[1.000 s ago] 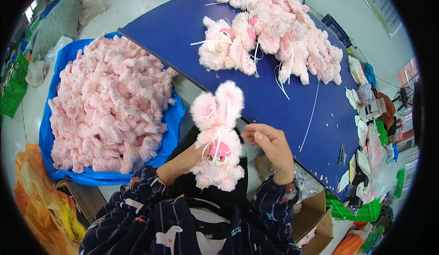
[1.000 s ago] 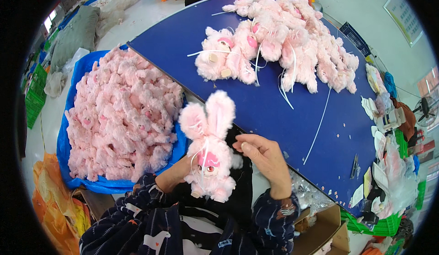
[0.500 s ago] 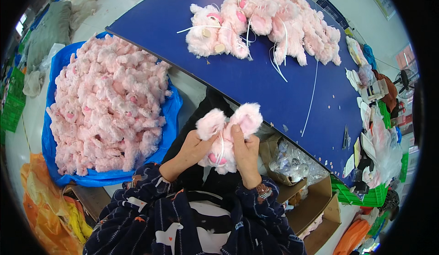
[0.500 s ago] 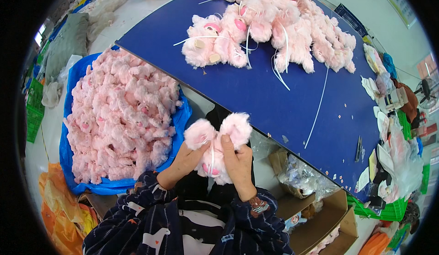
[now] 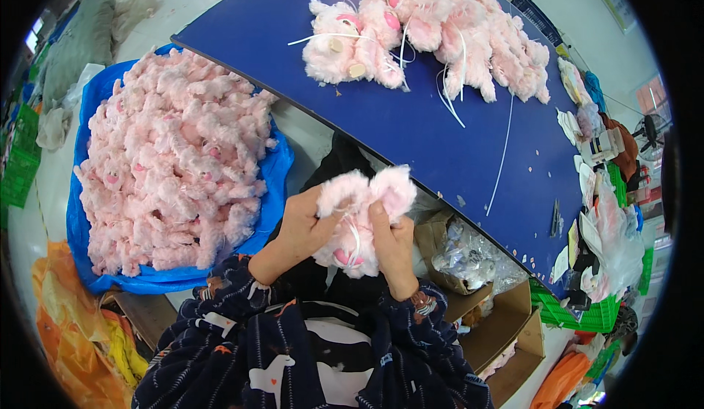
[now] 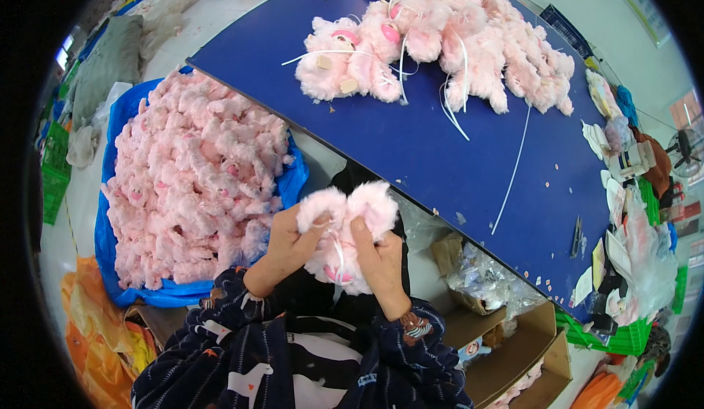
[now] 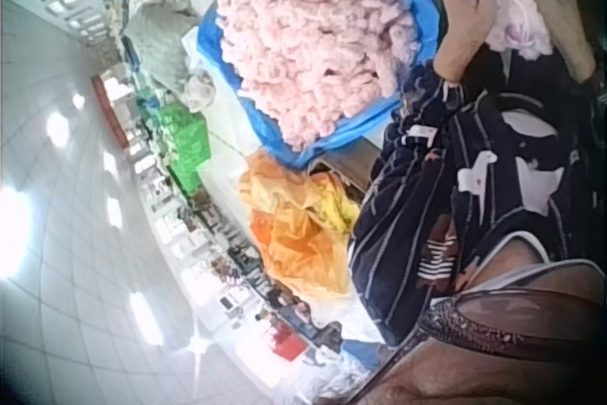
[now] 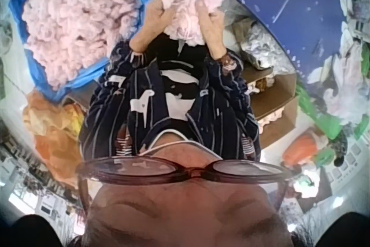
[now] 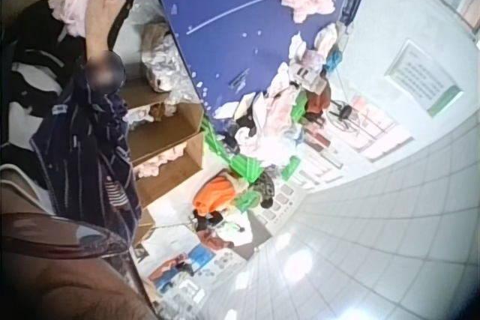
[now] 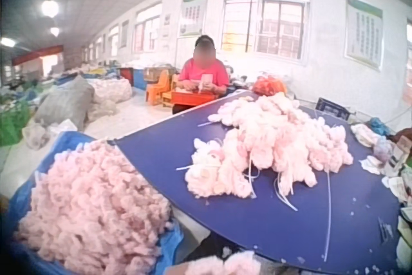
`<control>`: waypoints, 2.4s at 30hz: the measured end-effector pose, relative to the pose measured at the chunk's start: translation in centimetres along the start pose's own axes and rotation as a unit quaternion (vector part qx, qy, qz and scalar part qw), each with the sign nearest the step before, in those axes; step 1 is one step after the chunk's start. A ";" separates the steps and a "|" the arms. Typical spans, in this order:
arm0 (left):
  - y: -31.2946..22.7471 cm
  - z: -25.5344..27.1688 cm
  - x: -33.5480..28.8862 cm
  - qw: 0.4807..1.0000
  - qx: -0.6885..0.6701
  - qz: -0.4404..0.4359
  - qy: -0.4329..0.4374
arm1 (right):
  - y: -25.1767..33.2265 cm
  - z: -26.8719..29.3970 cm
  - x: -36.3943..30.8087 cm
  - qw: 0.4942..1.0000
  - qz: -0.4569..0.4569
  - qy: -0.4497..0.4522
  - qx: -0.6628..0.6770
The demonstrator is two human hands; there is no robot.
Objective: The person assembles pink stuffed bunny toys by hand at a blue table. They pick up each bunny, adjust the ears and body, and place the finished items into a cardboard box. Another worker is visible in the background performing similar tasks.
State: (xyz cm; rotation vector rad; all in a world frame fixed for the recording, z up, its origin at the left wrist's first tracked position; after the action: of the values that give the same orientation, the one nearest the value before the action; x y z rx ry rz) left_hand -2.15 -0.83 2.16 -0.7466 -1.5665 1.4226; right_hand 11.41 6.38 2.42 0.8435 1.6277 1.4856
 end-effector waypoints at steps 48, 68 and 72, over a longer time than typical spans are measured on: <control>3.6 0.8 -1.4 0.932 -0.180 0.131 0.287 | 1.4 1.1 1.1 0.976 -0.018 0.010 0.219; 4.3 -1.4 -1.2 0.993 -0.056 0.035 0.096 | 4.8 -1.0 -1.0 0.870 0.273 -0.097 -0.399; 4.2 -1.5 -1.7 0.978 -0.133 0.079 0.141 | 4.9 -0.9 -1.0 0.955 0.150 -0.029 -0.253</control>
State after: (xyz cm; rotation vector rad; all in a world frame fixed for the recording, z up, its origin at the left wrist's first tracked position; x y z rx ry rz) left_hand -0.57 -0.97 -2.34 -1.2015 -1.5151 1.1661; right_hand 11.01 5.60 7.44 0.8486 1.0254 1.9541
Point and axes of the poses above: each hand's wrist, its own x-axis towards the middle knuckle, its own z-axis out of the back of the hand, y = z × x, the point moved 1 cm from there along x, towards the middle knuckle, and after that the axes turned 3 degrees about -y, right-handed, at the moved point
